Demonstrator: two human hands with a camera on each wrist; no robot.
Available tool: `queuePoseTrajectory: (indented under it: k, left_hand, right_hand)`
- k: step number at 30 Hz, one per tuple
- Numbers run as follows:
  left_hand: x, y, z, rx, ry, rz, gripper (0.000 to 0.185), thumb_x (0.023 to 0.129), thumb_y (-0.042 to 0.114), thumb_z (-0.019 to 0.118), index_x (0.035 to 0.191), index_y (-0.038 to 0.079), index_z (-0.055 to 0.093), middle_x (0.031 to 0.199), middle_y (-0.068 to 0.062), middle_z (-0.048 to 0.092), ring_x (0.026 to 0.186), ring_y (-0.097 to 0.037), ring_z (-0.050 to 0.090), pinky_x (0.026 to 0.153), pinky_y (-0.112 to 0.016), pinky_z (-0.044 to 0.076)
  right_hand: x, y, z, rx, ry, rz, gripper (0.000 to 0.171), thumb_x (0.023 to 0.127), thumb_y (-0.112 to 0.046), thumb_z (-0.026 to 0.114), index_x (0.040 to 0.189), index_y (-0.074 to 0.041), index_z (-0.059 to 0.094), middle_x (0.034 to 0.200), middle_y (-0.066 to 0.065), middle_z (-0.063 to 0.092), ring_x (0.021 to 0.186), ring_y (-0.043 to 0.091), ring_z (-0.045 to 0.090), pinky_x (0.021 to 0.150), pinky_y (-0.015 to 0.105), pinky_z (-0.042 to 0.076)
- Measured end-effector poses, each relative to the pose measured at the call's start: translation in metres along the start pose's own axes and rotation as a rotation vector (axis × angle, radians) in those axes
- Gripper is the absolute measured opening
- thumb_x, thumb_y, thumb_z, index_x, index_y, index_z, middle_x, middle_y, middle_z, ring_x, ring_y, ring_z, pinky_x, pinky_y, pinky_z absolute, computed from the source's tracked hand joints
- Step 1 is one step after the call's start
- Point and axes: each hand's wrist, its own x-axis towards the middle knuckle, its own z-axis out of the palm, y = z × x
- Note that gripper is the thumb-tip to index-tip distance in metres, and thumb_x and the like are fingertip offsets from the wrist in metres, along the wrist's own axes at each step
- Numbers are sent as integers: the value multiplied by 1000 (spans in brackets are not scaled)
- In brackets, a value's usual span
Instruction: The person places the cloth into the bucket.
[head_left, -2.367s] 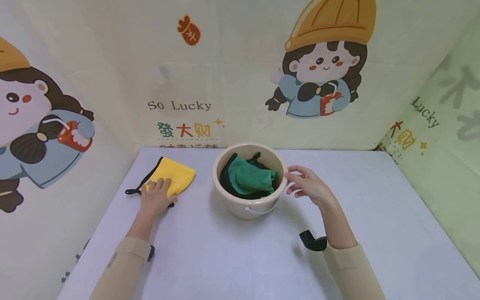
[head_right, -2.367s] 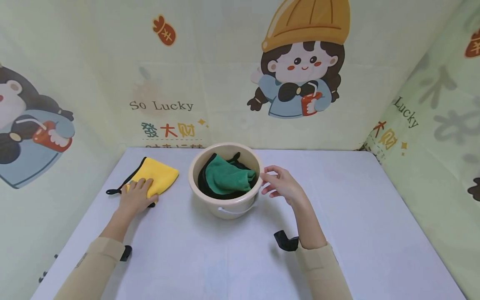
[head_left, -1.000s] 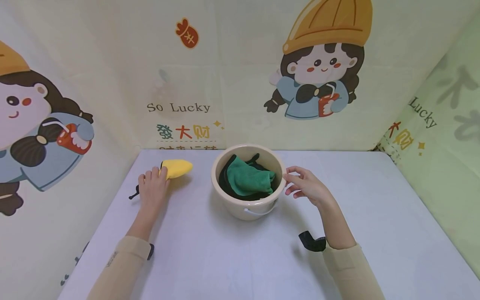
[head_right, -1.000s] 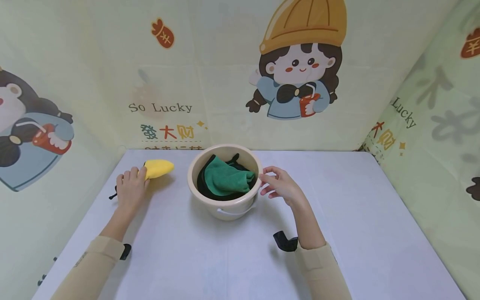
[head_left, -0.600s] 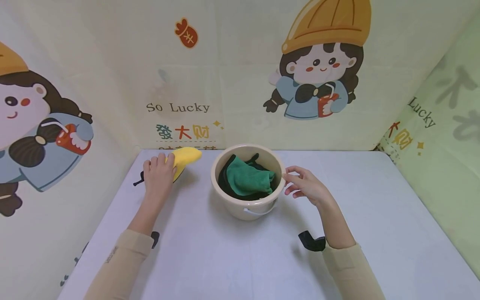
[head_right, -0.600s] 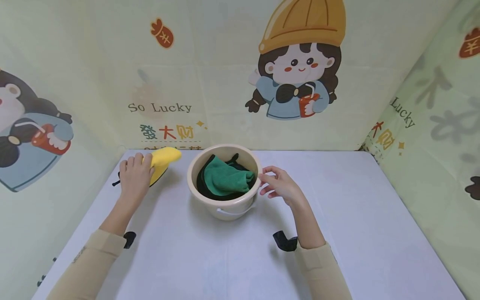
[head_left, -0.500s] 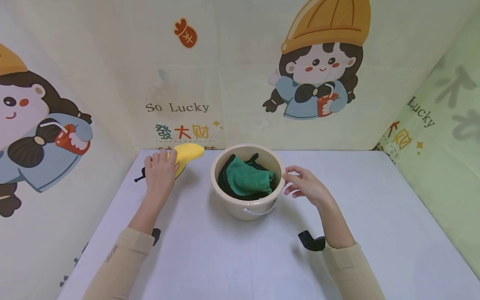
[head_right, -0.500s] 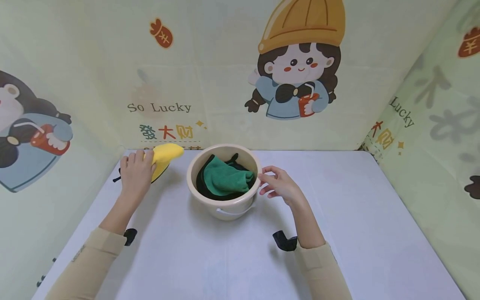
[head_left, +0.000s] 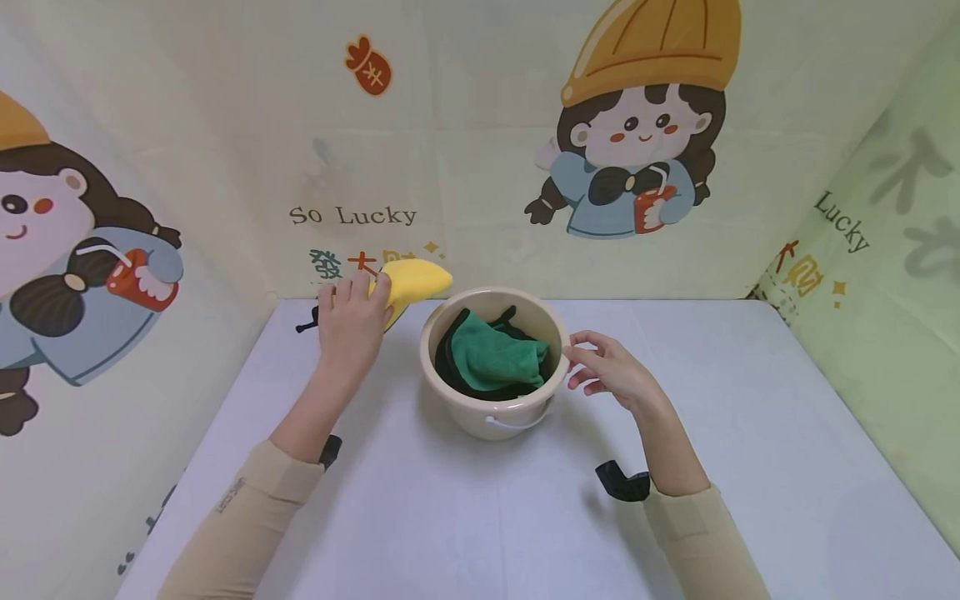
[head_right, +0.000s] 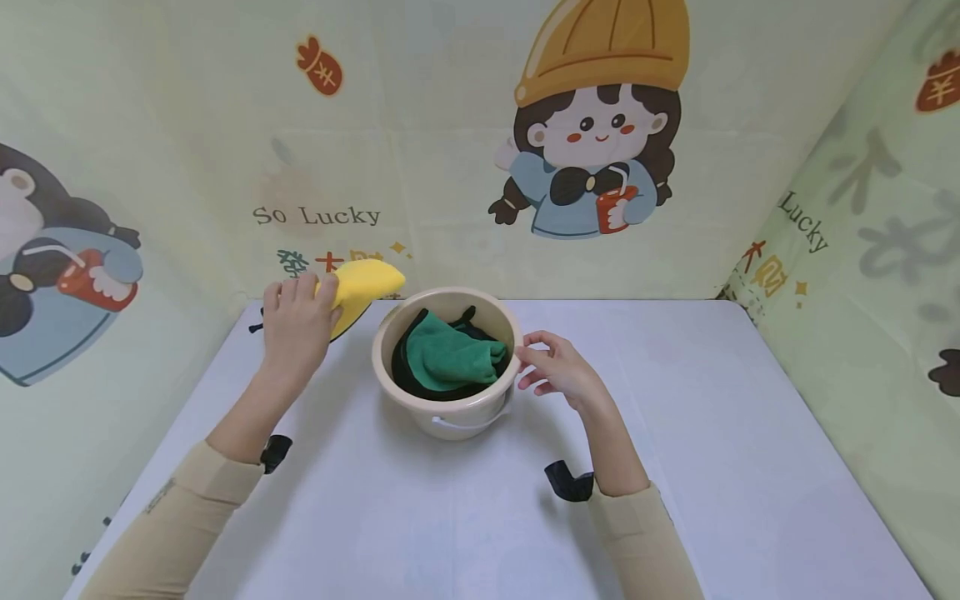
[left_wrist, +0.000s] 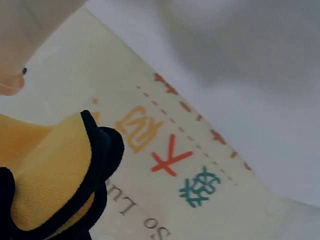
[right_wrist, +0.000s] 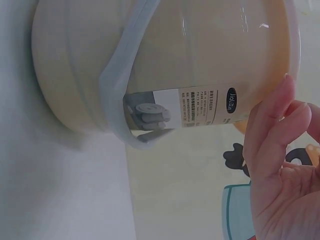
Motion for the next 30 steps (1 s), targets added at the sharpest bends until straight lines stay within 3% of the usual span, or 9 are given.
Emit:
queuePoseTrajectory:
  k: [8, 16, 22, 30]
  left_hand:
    - [12, 29, -18, -21, 91, 72, 39, 78, 21, 72, 106, 7, 49, 92, -14, 50, 86, -32, 49, 80, -44, 39]
    - [13, 54, -24, -57, 172, 166, 34, 78, 18, 72, 102, 9, 50, 90, -13, 51, 83, -31, 49, 77, -42, 39]
    - [8, 70, -20, -85, 145, 267, 44, 73, 25, 77, 103, 10, 50, 92, -12, 52, 84, -28, 49, 77, -40, 40]
    - [5, 85, -12, -119, 57, 415, 43, 73, 31, 77, 103, 14, 51, 93, -7, 51, 83, -24, 48, 75, -36, 38]
  right_hand:
    - [1, 0, 0, -3, -2, -4, 45, 92, -28, 54, 124, 1, 41, 82, 3, 60, 62, 12, 62, 54, 22, 50]
    - [0, -1, 0, 1, -1, 7, 46, 92, -28, 54, 124, 1, 39, 82, 3, 60, 62, 12, 62, 54, 22, 50]
    - [-1, -1, 0, -10, 3, 13, 46, 92, -29, 54, 124, 0, 40, 83, 3, 61, 63, 13, 62, 55, 22, 50]
    - [-1, -1, 1, -10, 8, 16, 44, 92, -27, 54, 123, 0, 40, 82, 3, 60, 63, 13, 62, 56, 23, 51]
